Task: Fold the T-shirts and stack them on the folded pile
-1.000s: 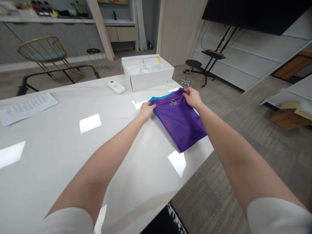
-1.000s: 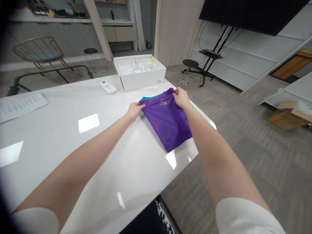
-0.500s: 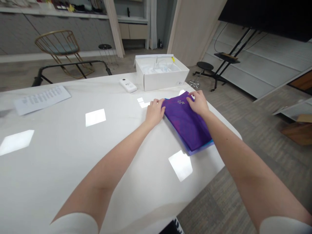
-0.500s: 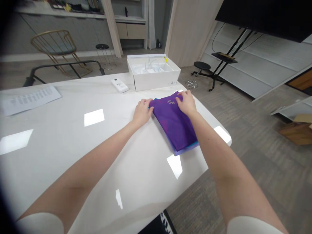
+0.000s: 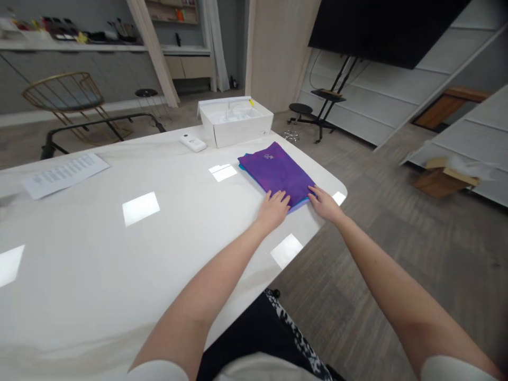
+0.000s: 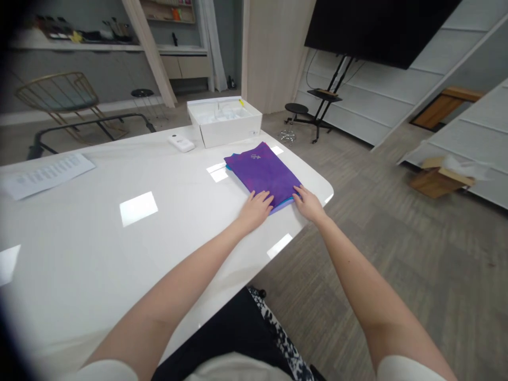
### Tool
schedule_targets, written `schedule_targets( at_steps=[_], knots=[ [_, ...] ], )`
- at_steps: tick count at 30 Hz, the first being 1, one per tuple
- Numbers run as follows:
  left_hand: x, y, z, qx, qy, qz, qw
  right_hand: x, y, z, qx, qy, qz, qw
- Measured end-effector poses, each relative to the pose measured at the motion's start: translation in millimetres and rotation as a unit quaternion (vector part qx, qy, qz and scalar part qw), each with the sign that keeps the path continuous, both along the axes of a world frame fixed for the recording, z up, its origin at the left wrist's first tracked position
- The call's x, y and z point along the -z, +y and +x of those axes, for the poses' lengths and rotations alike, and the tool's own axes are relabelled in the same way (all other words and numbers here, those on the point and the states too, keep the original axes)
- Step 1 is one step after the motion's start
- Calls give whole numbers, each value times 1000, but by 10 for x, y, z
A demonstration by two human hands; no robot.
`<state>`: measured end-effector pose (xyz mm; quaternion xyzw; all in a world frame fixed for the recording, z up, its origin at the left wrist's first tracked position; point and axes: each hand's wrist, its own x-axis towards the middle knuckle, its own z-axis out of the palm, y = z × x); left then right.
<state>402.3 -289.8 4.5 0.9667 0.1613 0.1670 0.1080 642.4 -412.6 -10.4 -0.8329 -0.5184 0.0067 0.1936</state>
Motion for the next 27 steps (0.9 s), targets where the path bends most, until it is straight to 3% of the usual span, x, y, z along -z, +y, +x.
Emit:
schedule_targets(
  at_steps=[4,8,12,14,16,22,27],
  knots=[
    [-55,-175,-76,-13,28,-12,999,-109,-196,-79,45,-16,-24,999],
    [-180,-374,-187,-16,97,-41,994,-283,-187,-302,13,-31,-30,999],
    [-275,-520,-576,-18,112,-46,992,-397,-216,-655,40,-65,-108,991],
    [-304,-528,-892,-31,103,-55,993,-464,-208,-877,71,-116,-89,987],
    [-327,-488,-1259,-59,82,-68,993,-547,-138,-1150,50,-139,-45,988],
    [-386,-197,-2467,-210,61,-71,973,-717,449,-2357,-171,-50,29,984],
    [-372,-17,-3568,-334,61,-38,940,-634,1032,-3537,-297,14,-8,955]
  ],
)
